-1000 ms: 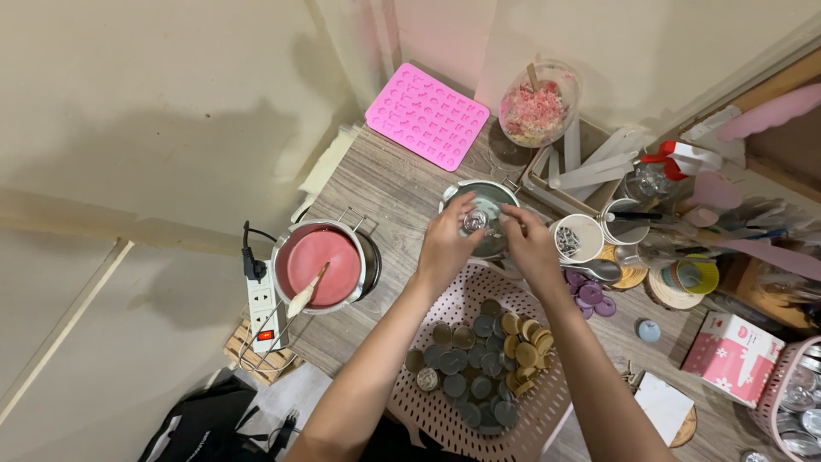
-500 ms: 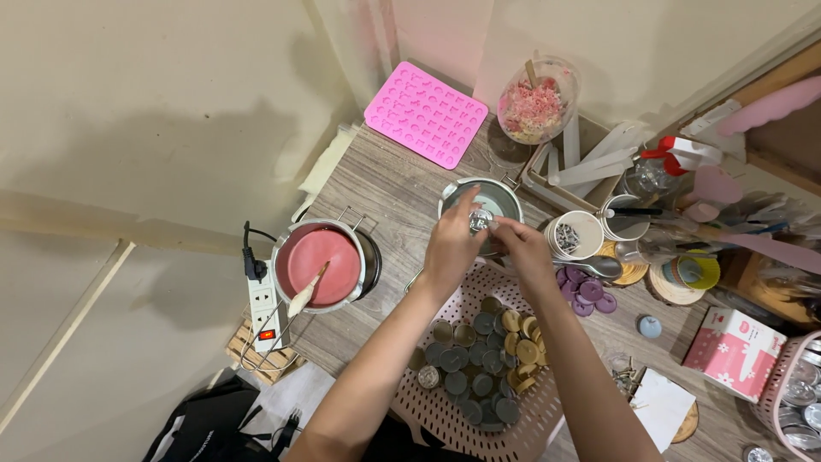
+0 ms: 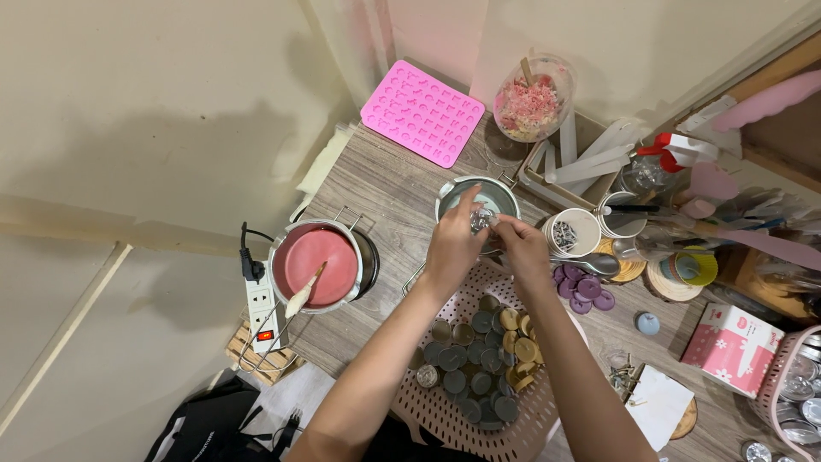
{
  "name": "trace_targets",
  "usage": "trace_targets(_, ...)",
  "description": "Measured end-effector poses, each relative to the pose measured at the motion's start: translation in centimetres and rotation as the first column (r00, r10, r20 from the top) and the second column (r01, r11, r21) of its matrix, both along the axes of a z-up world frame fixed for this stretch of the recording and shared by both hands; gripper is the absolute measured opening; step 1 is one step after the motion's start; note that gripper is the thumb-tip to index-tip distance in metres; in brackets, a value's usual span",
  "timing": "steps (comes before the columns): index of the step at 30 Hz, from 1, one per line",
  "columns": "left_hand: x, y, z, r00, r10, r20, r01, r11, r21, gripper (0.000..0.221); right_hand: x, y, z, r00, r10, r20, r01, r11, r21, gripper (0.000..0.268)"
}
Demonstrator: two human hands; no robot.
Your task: Sorting small circular wax melts from a basket and preparing them for placement or packaging.
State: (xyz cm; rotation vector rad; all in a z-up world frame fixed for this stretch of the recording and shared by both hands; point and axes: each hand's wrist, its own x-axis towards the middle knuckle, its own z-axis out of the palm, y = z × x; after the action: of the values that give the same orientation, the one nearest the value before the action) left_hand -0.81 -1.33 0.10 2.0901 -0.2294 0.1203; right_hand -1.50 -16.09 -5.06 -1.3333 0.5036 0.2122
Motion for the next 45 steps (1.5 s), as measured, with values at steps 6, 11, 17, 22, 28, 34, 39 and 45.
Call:
trace_targets(6, -0.1, 0.1, -0.2, 0.997, -0.031, 0.064, 0.030, 1.000, 0.006, 0.081, -0.4, 0.2, 0.1, 0.999, 0.023, -0.032, -0.023, 1.000, 0.005, 0.033)
trace_targets(11, 0.2, 0.0, -0.8, 0.998, -0.032, 0.052, 0.031, 0.999, 0.016, 0.084, -0.4, 0.7, 1.5, 0.998, 0.046, -0.051, -0.040, 0.994, 0.102, 0.026)
trace_targets(17, 0.3, 0.0, 0.6, 0.999, -0.023, -0.030, 0.023, 1.000, 0.005, 0.085, -0.2, 0.6, 0.8, 0.996, 0.052, -0.078, -0.046, 0.995, 0.084, 0.028)
trace_targets(22, 0.3, 0.0, 1.2, 0.995, -0.035, -0.091, 0.037, 0.999, 0.021, 0.086, 0.2, 0.9, 1.8, 0.986, -0.009, -0.165, 0.031, 0.991, 0.133, 0.040)
trace_targets(28, 0.3, 0.2, 0.0, 0.998, -0.041, -0.050, 0.044, 0.998, 0.054, 0.082, 0.1, 0.7, 1.6, 0.987, 0.110, -0.118, -0.107, 0.994, 0.030, 0.022)
trace_targets(34, 0.3, 0.1, 0.1, 0.997, -0.059, 0.051, 0.055, 0.996, 0.063, 0.088, 1.0, 1.1, 0.2, 0.986, 0.059, -0.156, -0.061, 0.998, -0.008, 0.028)
trace_targets(39, 0.4, 0.3, 1.4, 0.993, -0.026, -0.118, 0.034, 0.998, 0.060, 0.088, 1.4, 0.8, -1.7, 0.990, -0.054, -0.132, 0.060, 0.997, 0.039, 0.035)
trace_targets(45, 0.4, 0.6, 0.5, 0.991, -0.016, -0.135, 0.021, 0.999, 0.037, 0.087, 0.9, 1.5, 0.9, 0.998, 0.028, 0.052, -0.019, 0.986, -0.165, 0.038)
